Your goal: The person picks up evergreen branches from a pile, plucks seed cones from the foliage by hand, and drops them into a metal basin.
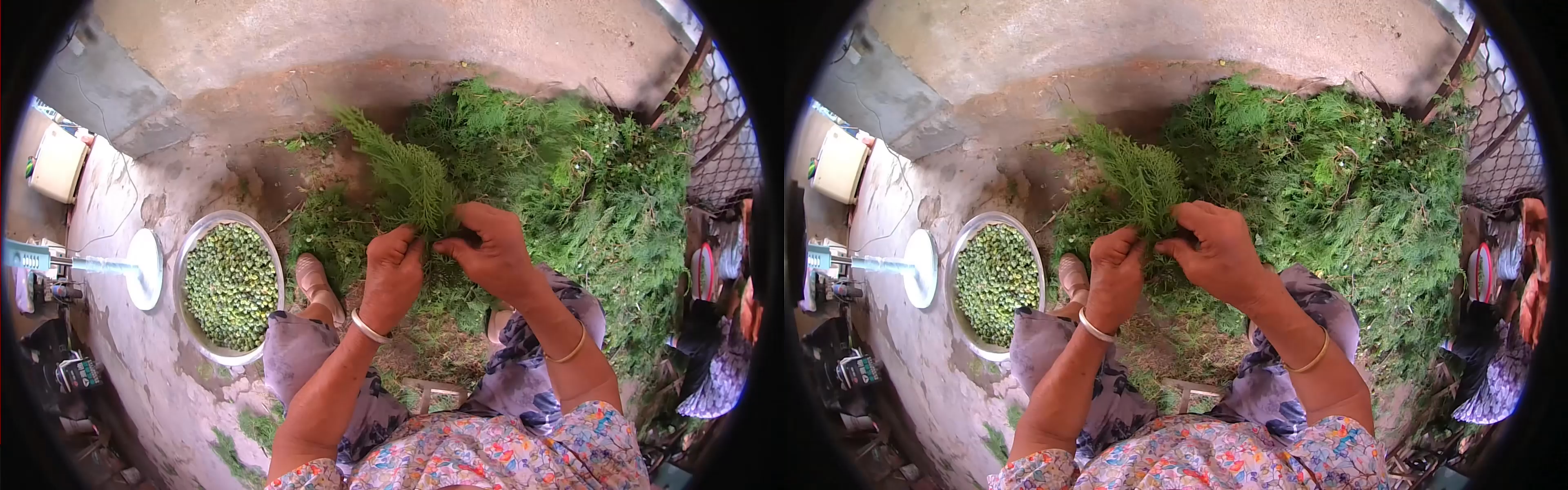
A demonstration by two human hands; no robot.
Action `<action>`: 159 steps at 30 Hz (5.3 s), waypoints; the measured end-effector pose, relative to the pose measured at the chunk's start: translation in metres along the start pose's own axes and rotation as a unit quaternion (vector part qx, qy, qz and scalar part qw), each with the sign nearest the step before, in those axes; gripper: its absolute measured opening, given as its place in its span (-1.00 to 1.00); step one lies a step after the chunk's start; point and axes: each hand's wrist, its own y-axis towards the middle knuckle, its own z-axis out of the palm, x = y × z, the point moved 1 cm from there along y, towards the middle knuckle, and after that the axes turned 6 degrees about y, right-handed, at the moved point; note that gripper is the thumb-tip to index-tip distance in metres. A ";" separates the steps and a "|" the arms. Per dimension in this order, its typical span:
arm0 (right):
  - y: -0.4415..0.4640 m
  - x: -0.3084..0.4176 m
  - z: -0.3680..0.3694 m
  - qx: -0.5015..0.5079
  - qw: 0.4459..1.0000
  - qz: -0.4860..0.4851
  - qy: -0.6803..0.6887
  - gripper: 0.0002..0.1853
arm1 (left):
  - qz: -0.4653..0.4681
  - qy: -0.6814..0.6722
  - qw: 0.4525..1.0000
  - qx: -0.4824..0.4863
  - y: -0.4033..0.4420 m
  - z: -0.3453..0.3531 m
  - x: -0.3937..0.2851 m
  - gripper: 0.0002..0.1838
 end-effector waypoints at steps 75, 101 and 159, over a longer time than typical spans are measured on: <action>-0.021 -0.017 -0.024 -0.169 0.970 0.065 -0.160 -0.74 | -0.139 -0.121 0.981 0.060 -0.016 0.009 -0.001 -0.83; -0.019 -0.017 -0.024 0.009 0.854 0.312 0.417 -0.84 | -0.064 -0.112 0.984 0.121 -0.011 -0.007 -0.012 -0.75; -0.023 -0.017 -0.048 -0.067 0.892 0.309 0.322 -0.86 | -0.142 -0.132 0.980 0.051 0.009 -0.020 0.022 -0.83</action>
